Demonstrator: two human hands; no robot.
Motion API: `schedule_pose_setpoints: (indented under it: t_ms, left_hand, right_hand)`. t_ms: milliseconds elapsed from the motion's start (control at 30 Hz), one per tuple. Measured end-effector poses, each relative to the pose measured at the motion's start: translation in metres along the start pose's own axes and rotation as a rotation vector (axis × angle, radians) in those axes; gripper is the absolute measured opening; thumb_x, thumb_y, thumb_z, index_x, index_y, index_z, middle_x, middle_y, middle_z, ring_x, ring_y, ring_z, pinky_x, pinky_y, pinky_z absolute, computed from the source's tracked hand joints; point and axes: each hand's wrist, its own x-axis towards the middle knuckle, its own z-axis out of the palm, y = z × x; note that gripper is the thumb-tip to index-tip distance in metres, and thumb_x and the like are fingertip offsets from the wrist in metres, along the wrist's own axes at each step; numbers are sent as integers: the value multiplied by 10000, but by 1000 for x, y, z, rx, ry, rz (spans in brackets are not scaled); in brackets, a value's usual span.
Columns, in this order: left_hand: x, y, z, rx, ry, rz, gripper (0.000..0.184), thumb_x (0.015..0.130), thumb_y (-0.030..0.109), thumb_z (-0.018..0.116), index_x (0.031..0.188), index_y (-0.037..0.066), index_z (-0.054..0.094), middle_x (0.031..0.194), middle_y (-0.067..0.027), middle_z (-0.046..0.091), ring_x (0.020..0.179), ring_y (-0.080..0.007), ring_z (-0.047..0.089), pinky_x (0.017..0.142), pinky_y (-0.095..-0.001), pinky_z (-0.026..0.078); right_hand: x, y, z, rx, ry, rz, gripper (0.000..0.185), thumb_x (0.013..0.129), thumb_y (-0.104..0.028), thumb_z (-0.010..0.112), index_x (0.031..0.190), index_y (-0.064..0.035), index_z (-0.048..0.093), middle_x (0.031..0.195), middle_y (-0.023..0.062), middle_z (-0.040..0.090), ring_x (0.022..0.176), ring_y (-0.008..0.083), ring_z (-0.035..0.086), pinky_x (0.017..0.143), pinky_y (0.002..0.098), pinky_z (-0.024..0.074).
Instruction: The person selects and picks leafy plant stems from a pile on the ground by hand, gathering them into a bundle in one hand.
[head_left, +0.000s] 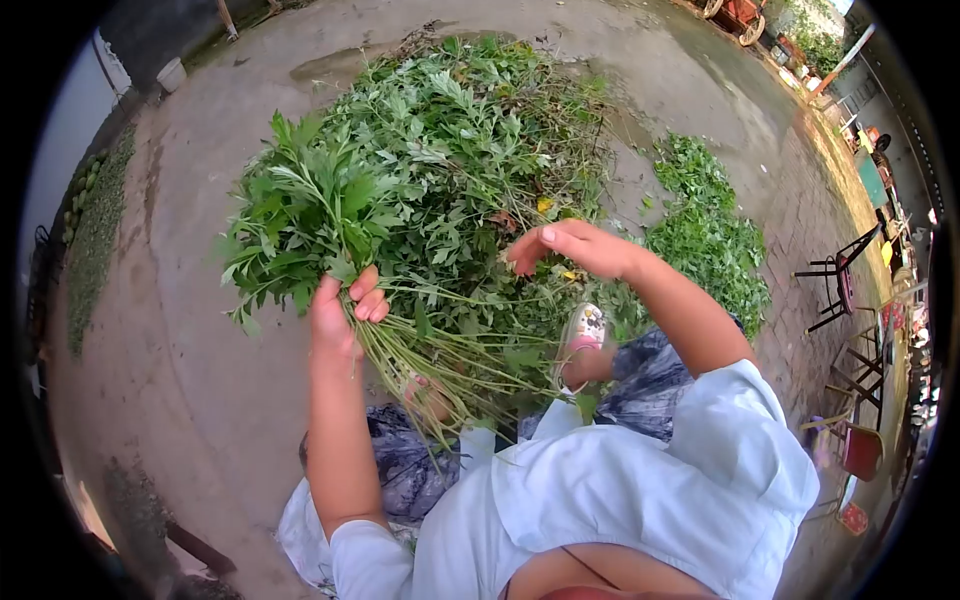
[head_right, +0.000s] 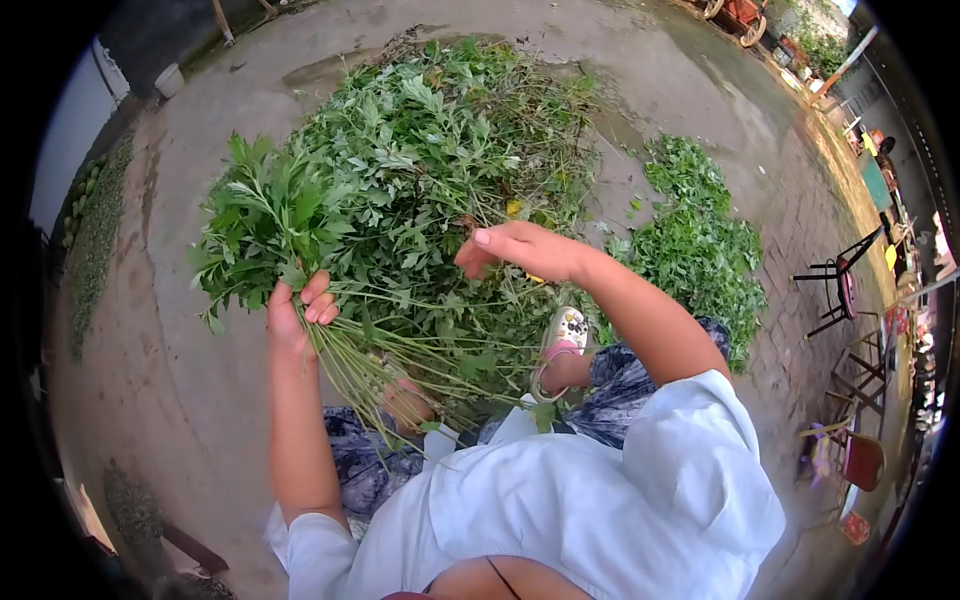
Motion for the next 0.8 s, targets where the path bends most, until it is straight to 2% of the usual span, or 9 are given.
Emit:
schedule_pose_setpoints:
  t_ms: [67, 167, 300, 333, 400, 433, 633, 667, 800]
  left_hand:
    - [3, -1, 2, -15, -23, -27, 207, 902, 267, 337, 889, 89, 442, 567, 24, 346, 409, -83, 372, 422, -239, 359]
    - [4, 1, 2, -46, -113, -75, 222, 904, 267, 317, 899, 85, 444, 591, 19, 364, 422, -86, 384, 439, -242, 372]
    - [2, 2, 7, -38, -91, -43, 227, 904, 269, 309, 895, 84, 440, 611, 13, 379, 437, -87, 399, 458, -243, 382]
    - [3, 2, 9, 3, 64, 15, 205, 899, 259, 342, 872, 86, 449, 715, -17, 440, 440, -87, 399, 454, -237, 380]
    - [5, 5, 13, 82, 368, 131, 172, 888, 238, 408, 824, 88, 465, 924, -77, 560, 444, -88, 399, 446, -224, 376]
    - [4, 8, 8, 83, 310, 139, 137, 861, 214, 478, 805, 90, 487, 1079, -117, 540, 470, -84, 396, 487, -233, 395]
    - [9, -17, -3, 415, 222, 188, 271, 790, 198, 595, 981, 8, 562, 943, -71, 560, 583, -107, 424, 572, -271, 381]
    - [9, -22, -1, 414, 161, 202, 271, 780, 198, 608, 973, 11, 571, 915, -59, 562, 604, -104, 427, 576, -262, 370]
    - [5, -32, 14, 512, 198, 322, 240, 773, 197, 608, 940, 27, 585, 851, -36, 568, 642, -99, 444, 580, -247, 357]
  right_hand:
    - [14, -7, 9, 11, -27, 9, 639, 823, -548, 376, 1157, -12, 472, 1034, 137, 576, 958, 264, 545, 874, 347, 391]
    - [31, -17, 42, -393, -114, -81, 608, 811, -493, 454, 1194, -22, 434, 1094, 142, 545, 920, 251, 561, 846, 329, 412]
    - [54, -1, 74, -138, -180, -102, 292, 890, -245, 398, 1045, -27, 514, 711, 55, 587, 706, 164, 548, 674, 293, 437]
    - [56, -2, 76, -142, -189, -111, 292, 890, -245, 398, 1045, -27, 514, 711, 55, 587, 706, 164, 548, 674, 293, 437]
    - [58, -9, 78, 70, 198, 102, 243, 892, -202, 379, 947, -12, 520, 720, 70, 567, 701, 175, 542, 674, 300, 429]
    - [62, -7, 80, -45, 452, -65, 227, 891, -183, 373, 900, 0, 508, 765, 95, 561, 710, 197, 537, 677, 311, 425]
    - [69, -46, 103, -303, 572, -160, 351, 844, -55, 378, 1188, -5, 326, 642, 213, 530, 634, 364, 549, 580, 402, 427]
    - [72, -46, 106, -393, 516, -163, 417, 808, -52, 405, 1207, 2, 296, 734, 229, 550, 669, 385, 553, 588, 434, 434]
    - [76, -42, 136, -811, 387, -131, 519, 795, -118, 460, 1264, -19, 261, 858, 154, 526, 633, 323, 559, 534, 392, 475]
